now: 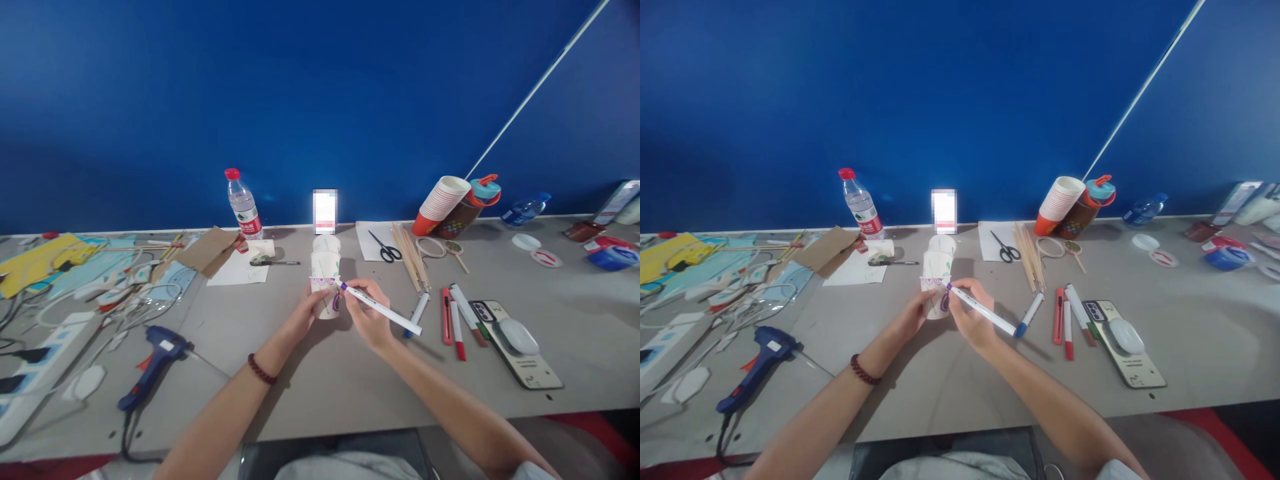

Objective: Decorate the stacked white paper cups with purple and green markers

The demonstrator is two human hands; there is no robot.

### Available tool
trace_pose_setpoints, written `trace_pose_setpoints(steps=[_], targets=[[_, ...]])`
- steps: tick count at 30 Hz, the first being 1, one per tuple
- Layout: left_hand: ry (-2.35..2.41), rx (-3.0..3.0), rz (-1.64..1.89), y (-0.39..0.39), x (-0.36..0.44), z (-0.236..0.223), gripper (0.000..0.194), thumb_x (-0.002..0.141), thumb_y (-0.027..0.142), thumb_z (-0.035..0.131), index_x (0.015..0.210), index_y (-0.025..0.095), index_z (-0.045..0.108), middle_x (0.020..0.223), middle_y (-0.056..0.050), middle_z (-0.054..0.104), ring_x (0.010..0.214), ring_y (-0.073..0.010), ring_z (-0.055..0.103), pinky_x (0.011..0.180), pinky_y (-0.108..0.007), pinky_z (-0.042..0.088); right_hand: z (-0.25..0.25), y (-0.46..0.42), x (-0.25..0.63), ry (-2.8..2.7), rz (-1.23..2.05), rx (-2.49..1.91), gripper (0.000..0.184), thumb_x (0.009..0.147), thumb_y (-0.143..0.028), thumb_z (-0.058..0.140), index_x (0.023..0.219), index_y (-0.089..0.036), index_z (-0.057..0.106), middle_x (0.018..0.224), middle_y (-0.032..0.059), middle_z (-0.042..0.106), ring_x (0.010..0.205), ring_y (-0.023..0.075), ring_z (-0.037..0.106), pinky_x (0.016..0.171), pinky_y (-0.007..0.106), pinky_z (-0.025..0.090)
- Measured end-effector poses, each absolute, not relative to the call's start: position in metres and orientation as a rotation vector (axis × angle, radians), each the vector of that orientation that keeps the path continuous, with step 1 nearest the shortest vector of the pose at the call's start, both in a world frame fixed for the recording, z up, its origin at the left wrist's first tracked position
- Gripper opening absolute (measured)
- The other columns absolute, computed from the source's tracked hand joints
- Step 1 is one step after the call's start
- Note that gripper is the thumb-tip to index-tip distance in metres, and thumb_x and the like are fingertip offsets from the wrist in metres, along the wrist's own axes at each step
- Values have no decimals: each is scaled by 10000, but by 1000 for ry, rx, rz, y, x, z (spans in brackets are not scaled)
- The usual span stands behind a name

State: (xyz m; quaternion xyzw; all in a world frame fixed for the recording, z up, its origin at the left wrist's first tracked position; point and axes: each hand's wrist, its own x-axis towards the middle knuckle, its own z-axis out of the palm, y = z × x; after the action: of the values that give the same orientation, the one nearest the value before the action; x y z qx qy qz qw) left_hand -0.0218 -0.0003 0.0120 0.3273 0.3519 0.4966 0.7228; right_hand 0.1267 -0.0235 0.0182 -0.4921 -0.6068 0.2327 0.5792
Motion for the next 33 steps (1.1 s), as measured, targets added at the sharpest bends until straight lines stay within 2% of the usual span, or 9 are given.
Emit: trace_pose_setpoints(steps=[4, 33], targets=[[782, 719, 1108, 0, -21, 13, 396, 676, 324, 763, 1003, 123, 664, 861, -80, 716, 801, -217, 653, 748, -330, 490, 19, -24, 127, -1437, 543, -1138, 67, 840, -264, 597, 886, -221, 621, 773, 24, 688, 632, 159, 654, 614, 290, 530], [774, 690, 1116, 0, -22, 10, 383, 697, 293, 754, 1033, 138, 659, 911, -77, 720, 823, -215, 660, 759, -325, 498, 20, -23, 126, -1450, 518, -1142, 78, 846, -276, 596, 903, -227, 617, 785, 27, 697, 653, 163, 663, 622, 292, 538]])
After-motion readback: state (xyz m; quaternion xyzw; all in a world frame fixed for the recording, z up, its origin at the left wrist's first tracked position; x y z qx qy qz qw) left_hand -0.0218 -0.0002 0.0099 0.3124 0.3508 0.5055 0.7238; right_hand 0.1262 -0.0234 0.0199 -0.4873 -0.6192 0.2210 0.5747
